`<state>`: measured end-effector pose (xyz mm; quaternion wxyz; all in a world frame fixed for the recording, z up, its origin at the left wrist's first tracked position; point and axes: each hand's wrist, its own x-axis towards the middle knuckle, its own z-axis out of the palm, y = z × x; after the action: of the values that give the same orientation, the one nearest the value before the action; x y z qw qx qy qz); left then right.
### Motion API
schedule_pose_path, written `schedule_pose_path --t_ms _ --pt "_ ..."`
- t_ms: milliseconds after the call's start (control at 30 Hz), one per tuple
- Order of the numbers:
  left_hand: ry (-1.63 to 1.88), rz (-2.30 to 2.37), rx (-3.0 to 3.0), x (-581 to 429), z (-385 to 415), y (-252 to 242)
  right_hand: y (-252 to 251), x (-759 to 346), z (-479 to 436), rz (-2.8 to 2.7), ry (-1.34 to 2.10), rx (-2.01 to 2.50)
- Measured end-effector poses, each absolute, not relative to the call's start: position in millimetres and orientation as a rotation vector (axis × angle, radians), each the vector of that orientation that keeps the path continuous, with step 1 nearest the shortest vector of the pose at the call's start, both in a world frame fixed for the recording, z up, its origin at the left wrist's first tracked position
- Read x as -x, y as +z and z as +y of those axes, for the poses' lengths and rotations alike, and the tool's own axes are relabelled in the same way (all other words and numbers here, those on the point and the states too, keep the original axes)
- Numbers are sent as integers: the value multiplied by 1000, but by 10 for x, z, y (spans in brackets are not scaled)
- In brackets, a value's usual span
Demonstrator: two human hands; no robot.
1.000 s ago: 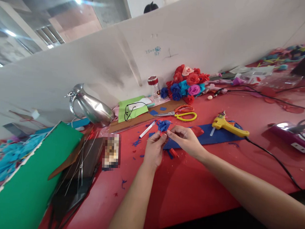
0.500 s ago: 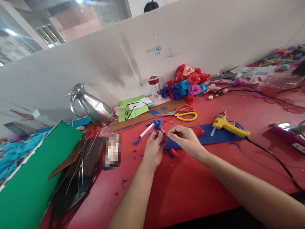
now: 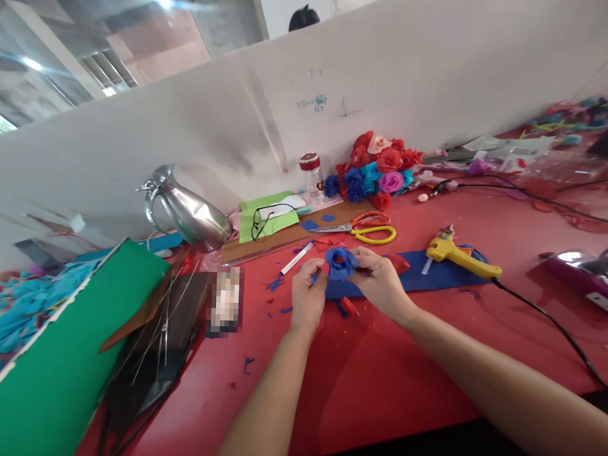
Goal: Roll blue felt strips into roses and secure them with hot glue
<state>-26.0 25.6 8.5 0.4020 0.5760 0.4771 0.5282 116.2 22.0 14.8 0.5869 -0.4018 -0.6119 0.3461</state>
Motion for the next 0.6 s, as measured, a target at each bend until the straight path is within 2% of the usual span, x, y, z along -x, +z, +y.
schedule_pose_path --t_ms 167,333,467,600 --pt "1371 1197 -1616 266 233 139 138 -1161 232 -1399 833 887" --pt "1311 1200 -1518 213 169 218 223 -1144 215 -1330 923 927" --pt "1240 1137 -1471 173 162 232 247 -1154 230 -1147 1013 956" --pt "1177 1165 -1481 171 197 171 247 -1205 270 -973 961 983"
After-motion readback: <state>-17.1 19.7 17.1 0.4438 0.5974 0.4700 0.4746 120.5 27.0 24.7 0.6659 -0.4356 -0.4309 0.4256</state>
